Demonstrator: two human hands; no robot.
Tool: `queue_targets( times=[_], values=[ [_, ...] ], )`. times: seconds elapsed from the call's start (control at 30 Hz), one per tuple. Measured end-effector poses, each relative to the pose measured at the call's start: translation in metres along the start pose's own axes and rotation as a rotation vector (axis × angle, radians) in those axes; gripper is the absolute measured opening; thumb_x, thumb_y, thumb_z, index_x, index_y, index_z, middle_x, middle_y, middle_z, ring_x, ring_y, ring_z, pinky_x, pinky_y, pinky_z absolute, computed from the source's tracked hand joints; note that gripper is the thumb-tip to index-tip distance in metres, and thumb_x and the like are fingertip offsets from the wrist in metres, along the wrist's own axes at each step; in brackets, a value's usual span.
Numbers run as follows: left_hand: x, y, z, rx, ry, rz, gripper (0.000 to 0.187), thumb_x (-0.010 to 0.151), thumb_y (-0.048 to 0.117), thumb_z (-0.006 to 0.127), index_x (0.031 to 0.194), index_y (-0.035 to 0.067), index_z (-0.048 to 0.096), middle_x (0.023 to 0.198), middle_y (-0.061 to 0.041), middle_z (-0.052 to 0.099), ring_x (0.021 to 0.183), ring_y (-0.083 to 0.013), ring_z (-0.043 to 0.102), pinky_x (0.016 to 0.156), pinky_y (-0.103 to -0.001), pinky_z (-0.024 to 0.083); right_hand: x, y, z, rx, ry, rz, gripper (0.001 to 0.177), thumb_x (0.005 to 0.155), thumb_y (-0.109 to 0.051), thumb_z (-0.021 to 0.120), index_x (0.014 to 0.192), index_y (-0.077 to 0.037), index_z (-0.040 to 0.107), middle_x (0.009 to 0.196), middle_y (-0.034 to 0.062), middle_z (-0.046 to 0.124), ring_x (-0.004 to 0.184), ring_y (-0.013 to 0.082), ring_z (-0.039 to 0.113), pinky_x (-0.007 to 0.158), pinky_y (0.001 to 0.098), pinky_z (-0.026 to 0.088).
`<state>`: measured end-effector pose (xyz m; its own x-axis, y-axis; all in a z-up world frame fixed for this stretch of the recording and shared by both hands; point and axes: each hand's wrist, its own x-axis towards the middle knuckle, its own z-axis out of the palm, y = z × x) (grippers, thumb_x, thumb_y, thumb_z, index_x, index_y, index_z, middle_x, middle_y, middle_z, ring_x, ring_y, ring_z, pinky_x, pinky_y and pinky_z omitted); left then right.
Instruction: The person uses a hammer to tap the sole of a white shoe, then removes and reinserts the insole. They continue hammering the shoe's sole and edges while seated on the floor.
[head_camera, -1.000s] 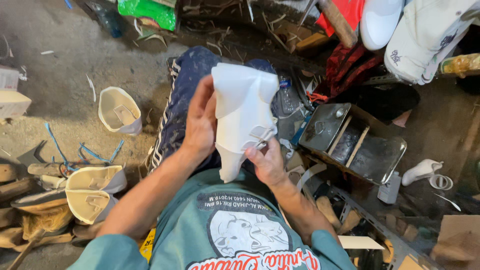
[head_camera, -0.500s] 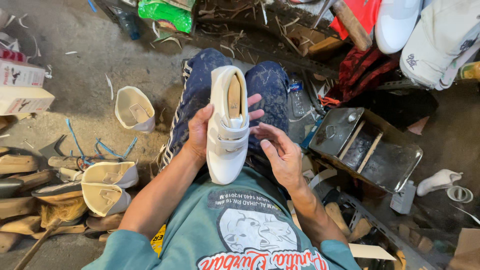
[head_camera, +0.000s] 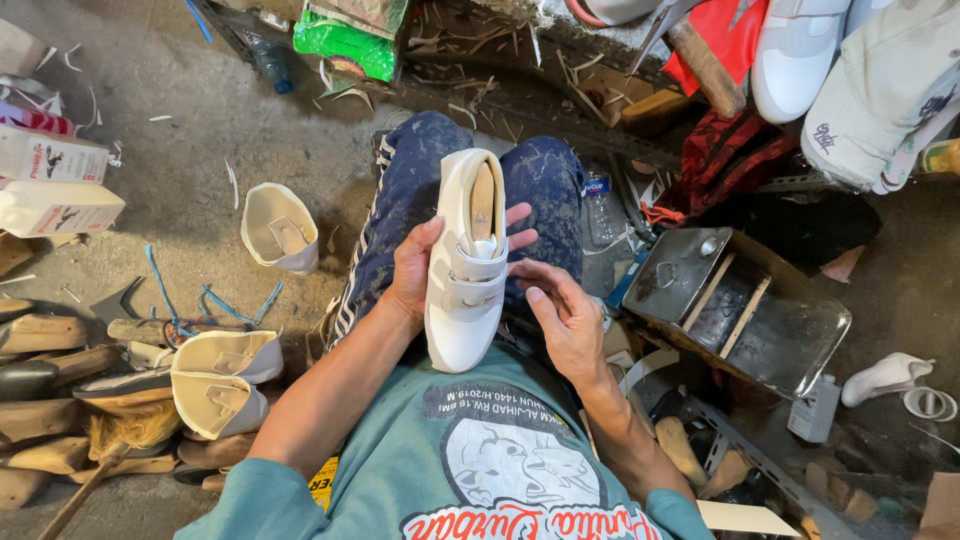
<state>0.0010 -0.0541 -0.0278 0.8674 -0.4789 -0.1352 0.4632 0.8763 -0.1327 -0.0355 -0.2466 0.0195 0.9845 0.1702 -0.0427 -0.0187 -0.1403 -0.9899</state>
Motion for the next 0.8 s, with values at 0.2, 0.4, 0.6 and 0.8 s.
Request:
queue_targets(
  times=[0.2, 0.4, 0.6, 0.8],
  values=[
    [0.012, 0.018, 0.017, -0.074, 0.144, 0.084, 0.085, 0.091, 0.05, 0.053, 0.16, 0.006, 0.03, 0.167, -0.024, 0.024, 0.152, -0.0498, 0.023, 0.121, -0.072, 0.015, 0.0, 0.008, -0.008, -0.083, 0.006, -0.015, 0.03, 0.102, -0.008, 0.058, 0.128, 0.006, 0.066, 0.115, 0.0203, 0.072, 0.102, 0.0253, 0.073, 0.088, 0.0389, 0.059],
    [0.034, 0.062, 0.047, 0.006, 0.21, 0.258, 0.093, 0.08, 0.051, 0.06, 0.157, 0.005, 0.035, 0.162, -0.03, 0.034, 0.149, -0.0454, 0.036, 0.117, -0.063, 0.034, -0.003, -0.007, -0.011, -0.063, 0.02, 0.121, 0.032, 0.102, -0.013, 0.056, 0.129, 0.003, 0.061, 0.119, 0.0169, 0.072, 0.108, 0.0225, 0.071, 0.104, 0.0331, 0.058],
    [0.042, 0.077, 0.042, 0.026, 0.205, 0.297, 0.092, 0.079, 0.051, 0.06, 0.158, 0.008, 0.036, 0.16, -0.029, 0.038, 0.147, -0.0449, 0.04, 0.115, -0.064, 0.037, -0.01, 0.005, -0.018, -0.098, 0.011, 0.167, 0.034, 0.102, -0.018, 0.057, 0.132, -0.001, 0.062, 0.119, 0.0148, 0.072, 0.103, 0.0218, 0.073, 0.093, 0.03, 0.059],
    [0.042, 0.075, 0.049, 0.013, 0.213, 0.296, 0.093, 0.078, 0.05, 0.058, 0.158, 0.008, 0.035, 0.162, -0.029, 0.036, 0.151, -0.0445, 0.035, 0.119, -0.065, 0.03, -0.011, 0.005, -0.019, -0.105, 0.009, 0.184, 0.034, 0.102, -0.018, 0.057, 0.132, -0.002, 0.062, 0.119, 0.0138, 0.073, 0.103, 0.0211, 0.073, 0.092, 0.0287, 0.058]
  ],
)
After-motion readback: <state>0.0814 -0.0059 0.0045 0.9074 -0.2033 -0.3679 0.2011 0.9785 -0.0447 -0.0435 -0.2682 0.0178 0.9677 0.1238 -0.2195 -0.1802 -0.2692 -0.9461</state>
